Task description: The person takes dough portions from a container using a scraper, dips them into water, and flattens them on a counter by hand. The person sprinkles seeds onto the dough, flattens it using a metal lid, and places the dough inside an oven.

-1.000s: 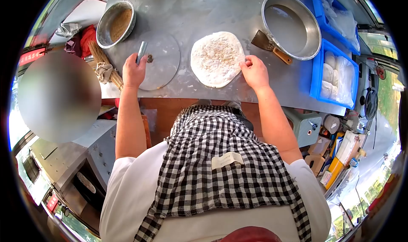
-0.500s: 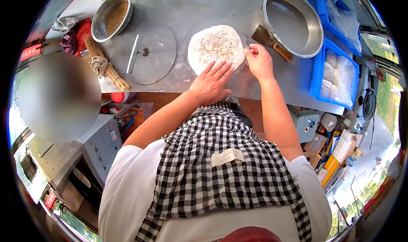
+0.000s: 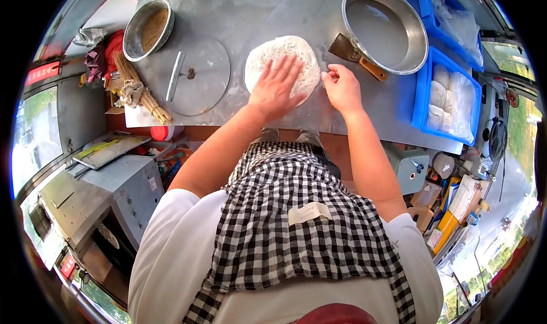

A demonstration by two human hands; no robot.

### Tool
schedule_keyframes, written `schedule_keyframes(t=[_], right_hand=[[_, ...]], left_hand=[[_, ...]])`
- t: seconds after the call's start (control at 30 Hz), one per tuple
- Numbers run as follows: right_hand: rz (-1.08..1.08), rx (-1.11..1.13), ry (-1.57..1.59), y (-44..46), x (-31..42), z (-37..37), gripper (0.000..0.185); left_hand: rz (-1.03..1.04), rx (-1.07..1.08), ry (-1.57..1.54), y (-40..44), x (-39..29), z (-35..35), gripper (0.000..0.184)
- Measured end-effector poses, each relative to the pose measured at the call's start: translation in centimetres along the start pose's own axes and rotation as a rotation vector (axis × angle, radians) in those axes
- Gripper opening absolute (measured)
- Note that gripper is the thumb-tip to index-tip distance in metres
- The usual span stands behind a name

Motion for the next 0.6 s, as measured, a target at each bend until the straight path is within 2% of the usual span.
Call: schedule_keyframes(t=[0.03, 0.13, 0.23, 0.37, 0.43, 0.57, 0.6], right_hand=[[0.029, 0.047, -0.023, 0.1, 0.3, 0.4, 0.039], [0.014, 0.063, -0.129, 0.5, 1.1, 1.4, 0.045], [0.055, 0.093, -0.25, 0.8, 2.3, 2.2, 0.051], [0.105, 0.12, -0.314, 1.0, 3.0, 2.9, 0.046], [0.11, 0.111, -0.327, 1.8, 3.0, 3.3, 0.043], [0.231, 0.233, -0.293, 2.7, 2.7, 3.9, 0.032], [0.239, 0.246, -0.293, 3.1, 2.6, 4.1, 0.029]], left_hand=[[-0.09, -0.052, 0.008, 0.3, 1.7, -0.3, 0.087], [-0.169, 0.106, 0.115, 0.5, 5.6, 1.8, 0.089], [-0.202, -0.012, 0.076, 0.7, 6.4, 1.2, 0.093], [-0.244, 0.157, 0.137, 1.1, 6.8, 2.2, 0.095], [-0.26, 0.243, 0.139, 2.2, 6.8, 0.7, 0.094], [-0.267, 0.263, 0.158, 1.5, 7.5, 0.9, 0.092], [-0.277, 0.208, 0.149, 1.5, 7.6, 0.6, 0.091]])
Point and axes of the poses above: each hand's wrist, its own y-axis towards the middle knuckle, its own z-axis out of the palm, x = y × z, the point moved 7 cm from there along y, towards the middle knuckle, and after that the axes turned 6 degrees about y, right-handed, at the moved point
